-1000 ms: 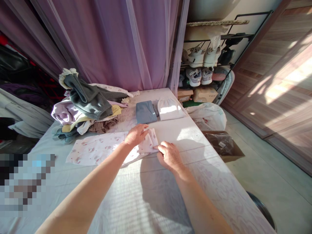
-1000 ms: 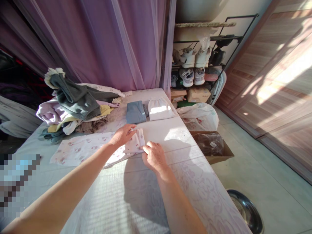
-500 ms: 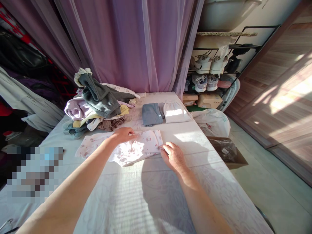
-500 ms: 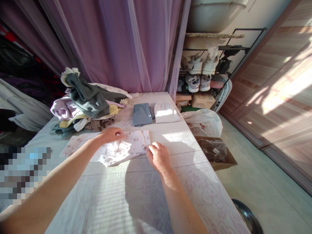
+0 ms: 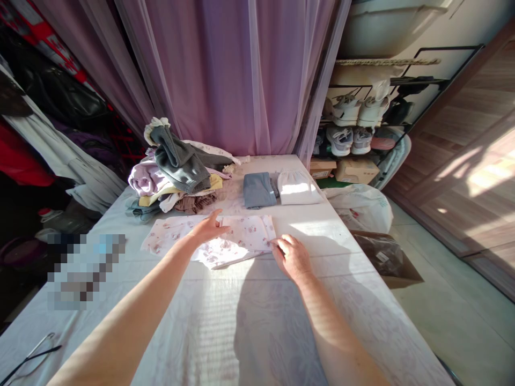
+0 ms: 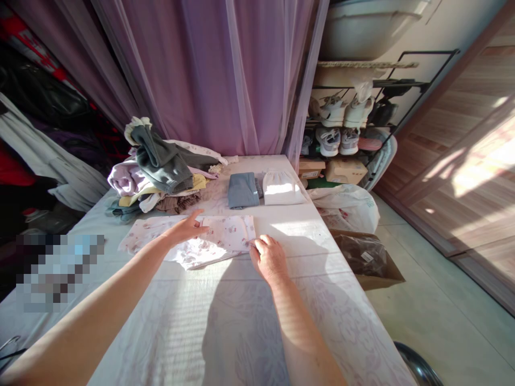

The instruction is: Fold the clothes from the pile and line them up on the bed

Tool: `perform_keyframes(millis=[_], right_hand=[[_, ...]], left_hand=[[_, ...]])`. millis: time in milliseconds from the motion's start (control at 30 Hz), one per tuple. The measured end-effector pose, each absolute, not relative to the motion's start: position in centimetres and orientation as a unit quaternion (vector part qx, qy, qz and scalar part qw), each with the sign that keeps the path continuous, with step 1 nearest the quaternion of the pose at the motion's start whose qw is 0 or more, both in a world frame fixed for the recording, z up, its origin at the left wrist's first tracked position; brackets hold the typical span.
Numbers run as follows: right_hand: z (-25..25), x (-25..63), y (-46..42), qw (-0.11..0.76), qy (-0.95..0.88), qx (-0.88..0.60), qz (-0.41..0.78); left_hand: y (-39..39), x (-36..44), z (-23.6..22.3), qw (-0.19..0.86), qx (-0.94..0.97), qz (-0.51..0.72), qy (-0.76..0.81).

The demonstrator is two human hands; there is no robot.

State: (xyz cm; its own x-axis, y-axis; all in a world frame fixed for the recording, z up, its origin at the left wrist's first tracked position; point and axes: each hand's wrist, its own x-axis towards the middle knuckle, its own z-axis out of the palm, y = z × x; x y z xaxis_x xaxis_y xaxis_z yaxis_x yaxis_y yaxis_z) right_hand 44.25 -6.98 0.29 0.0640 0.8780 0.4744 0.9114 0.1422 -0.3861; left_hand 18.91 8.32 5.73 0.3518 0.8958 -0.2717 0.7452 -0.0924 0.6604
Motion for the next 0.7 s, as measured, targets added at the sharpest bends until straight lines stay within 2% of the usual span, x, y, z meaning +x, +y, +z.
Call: perform_keyframes(millis=[100,167,367,500,700], right_hand=[[0.4,44.2,-7.0,0.318,-0.68,-0.66,-0.033],[0.4,44.2,-7.0,0.314,-0.68,-0.661,-0.036],[0.2,44.4,-6.9,0.311,-0.676,-0.668,-0.031],[-0.1,44.3,-6.7,0.336,-0.679,-0.652,-0.044],[0.0,44.5,-7.0,0.342,-0.68,-0.646,-0.053]], left_hand=[[6.5,19.3,6.4,0.287,0.765,0.058,0.573],[5.3,19.7,6.8,0.269,0.772,0.072,0.571],[3.4,19.3,6.6,0.343,0.731,0.164,0.567],[2.6,18.7,6.1,0.334,0.721,0.117,0.596],[1.9,19.0,7.0,0.242,0.761,0.028,0.601]])
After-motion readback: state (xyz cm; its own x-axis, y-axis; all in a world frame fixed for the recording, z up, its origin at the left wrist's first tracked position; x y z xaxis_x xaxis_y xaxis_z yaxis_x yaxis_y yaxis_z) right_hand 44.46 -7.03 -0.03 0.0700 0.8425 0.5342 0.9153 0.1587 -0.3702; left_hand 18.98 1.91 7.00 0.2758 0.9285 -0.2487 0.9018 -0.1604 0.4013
